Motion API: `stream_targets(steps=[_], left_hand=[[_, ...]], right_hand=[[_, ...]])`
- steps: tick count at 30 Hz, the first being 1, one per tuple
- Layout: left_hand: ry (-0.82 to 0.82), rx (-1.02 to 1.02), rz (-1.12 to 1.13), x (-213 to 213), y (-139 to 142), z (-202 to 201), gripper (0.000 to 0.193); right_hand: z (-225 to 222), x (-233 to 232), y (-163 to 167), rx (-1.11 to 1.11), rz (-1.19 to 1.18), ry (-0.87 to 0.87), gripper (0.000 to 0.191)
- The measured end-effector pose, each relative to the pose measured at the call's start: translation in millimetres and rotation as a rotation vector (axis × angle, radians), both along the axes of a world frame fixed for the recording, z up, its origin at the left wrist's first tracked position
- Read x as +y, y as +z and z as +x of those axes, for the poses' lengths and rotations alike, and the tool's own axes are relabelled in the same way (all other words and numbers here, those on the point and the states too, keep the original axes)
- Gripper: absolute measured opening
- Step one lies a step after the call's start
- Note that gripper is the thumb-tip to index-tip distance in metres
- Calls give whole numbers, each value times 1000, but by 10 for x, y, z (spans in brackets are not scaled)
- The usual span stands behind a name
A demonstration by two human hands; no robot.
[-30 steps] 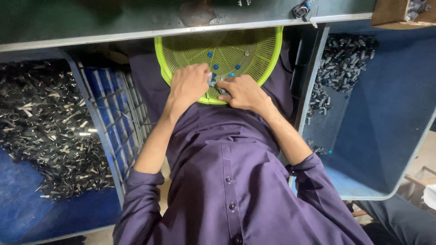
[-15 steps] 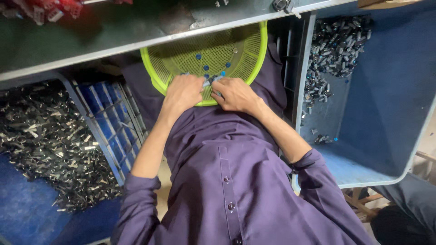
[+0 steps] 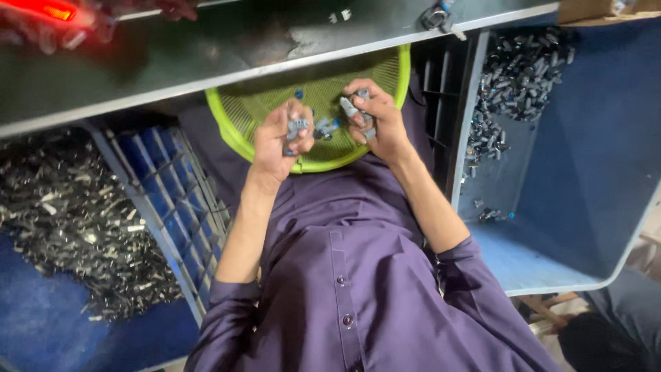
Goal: The person picks small cylindrical parts from a green basket and places them into a machine slot one by one. They occasionally transfer parts between containers and continue the repetitive insertion process throughout the clip.
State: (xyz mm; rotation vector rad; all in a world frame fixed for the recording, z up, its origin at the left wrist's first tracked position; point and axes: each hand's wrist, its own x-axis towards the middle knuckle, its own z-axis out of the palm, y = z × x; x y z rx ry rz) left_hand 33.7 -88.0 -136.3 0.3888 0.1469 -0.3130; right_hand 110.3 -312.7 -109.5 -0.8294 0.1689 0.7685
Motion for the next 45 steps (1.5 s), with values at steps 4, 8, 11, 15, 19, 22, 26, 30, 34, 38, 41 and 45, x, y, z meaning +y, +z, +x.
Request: stream_targets(steps=[4, 8, 11, 15, 19, 22, 26, 30, 34, 38, 41, 45], left_hand=[[-2, -5, 0, -137, 165, 45, 43], [138, -101, 118, -285, 360, 72, 40], [287, -129, 176, -455, 468, 88, 43], [478, -334, 332, -629, 549, 145, 47], [451, -370, 383, -698, 640, 208, 53], [398, -446, 365, -699, 746, 247, 56], [474, -519, 651, -578, 904, 211, 38], [403, -443, 1398, -423, 975, 99, 14], [183, -410, 1622, -498, 920, 65, 21], [217, -500, 1720, -608, 856, 111, 21], [171, -581, 1754, -633, 864, 146, 22], [134, -682, 1769, -677, 922, 181, 22]], right_hand=[[-47, 15, 119, 29, 388, 34, 28], [-184, 238, 112, 294, 513, -214, 26], [-286, 361, 87, 563, 530, -390, 20], [-376, 399, 89, 572, 605, -437, 25], [-414, 438, 66, 420, 580, -411, 29], [-411, 464, 20, 510, 708, -450, 31], [-377, 417, -18, 594, 753, -426, 27], [-317, 347, 31, 595, 789, -493, 27], [-281, 360, 139, 340, 819, -490, 30], [-290, 391, 205, 264, 681, -542, 27], [-304, 381, 183, 183, 573, -559, 23], [-312, 337, 96, 234, 541, -566, 20]])
